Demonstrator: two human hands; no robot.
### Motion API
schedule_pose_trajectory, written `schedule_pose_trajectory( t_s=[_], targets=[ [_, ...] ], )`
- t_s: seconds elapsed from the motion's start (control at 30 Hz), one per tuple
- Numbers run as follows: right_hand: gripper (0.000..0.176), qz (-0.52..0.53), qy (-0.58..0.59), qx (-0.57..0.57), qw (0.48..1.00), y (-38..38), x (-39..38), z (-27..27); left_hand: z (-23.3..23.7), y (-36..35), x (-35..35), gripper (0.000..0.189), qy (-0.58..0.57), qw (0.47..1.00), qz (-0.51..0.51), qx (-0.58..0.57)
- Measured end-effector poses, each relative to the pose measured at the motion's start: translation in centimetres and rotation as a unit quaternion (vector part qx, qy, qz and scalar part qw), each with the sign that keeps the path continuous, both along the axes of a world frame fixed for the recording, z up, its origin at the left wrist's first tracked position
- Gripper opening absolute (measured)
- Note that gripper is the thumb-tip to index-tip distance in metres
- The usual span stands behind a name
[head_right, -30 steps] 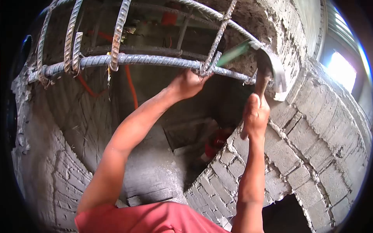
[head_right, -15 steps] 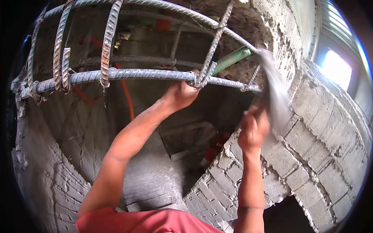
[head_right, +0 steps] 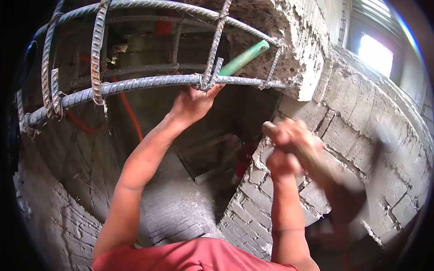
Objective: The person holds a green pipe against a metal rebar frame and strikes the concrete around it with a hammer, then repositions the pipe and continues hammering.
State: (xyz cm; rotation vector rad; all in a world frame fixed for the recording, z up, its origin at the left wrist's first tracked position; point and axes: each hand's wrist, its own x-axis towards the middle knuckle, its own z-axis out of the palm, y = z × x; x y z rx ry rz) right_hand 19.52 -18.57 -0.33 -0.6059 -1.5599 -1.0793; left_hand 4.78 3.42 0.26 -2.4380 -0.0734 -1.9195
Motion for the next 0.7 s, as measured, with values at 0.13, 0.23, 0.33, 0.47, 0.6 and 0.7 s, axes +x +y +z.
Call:
schedule_pose_trajectory(
  t_s=[0.13,0.23,0.33,0.47,0.6,0.7],
  targets=[
    [0.044,0.052,0.269,-0.212,0.938,2.9,1.8,-2.5,-0.5,-1.7,-0.4,0.033,-0.008,0.999,-0.005,-0.037],
    [0.038,0.228,0.211,-0.152,0.938,1.3,-1.7,-1.1,0.0,-0.5,-1.0,0.033,0.035,0.999,0.029,-0.011],
    [0.072,0.315,0.093,-0.01,0.945,-1.7,-3.5,0.6,-0.2,0.9,0.5,0.044,-0.02,0.996,-0.081,-0.034],
    [0.05,-0.147,0.008,0.076,0.986,1.9,0.8,0.4,0.1,0.5,-0.2,0.037,0.004,0.993,0.057,0.099],
    [0.046,0.073,0.304,-0.255,0.915,2.6,1.1,-0.4,1.2,-0.7,-1.0,0.038,0.025,0.997,-0.056,-0.046],
    [0.033,0.203,0.215,-0.104,0.949,0.1,-1.3,0.4,0.5,-0.7,-0.4,0.039,0.013,0.992,-0.093,-0.084]
  ],
)
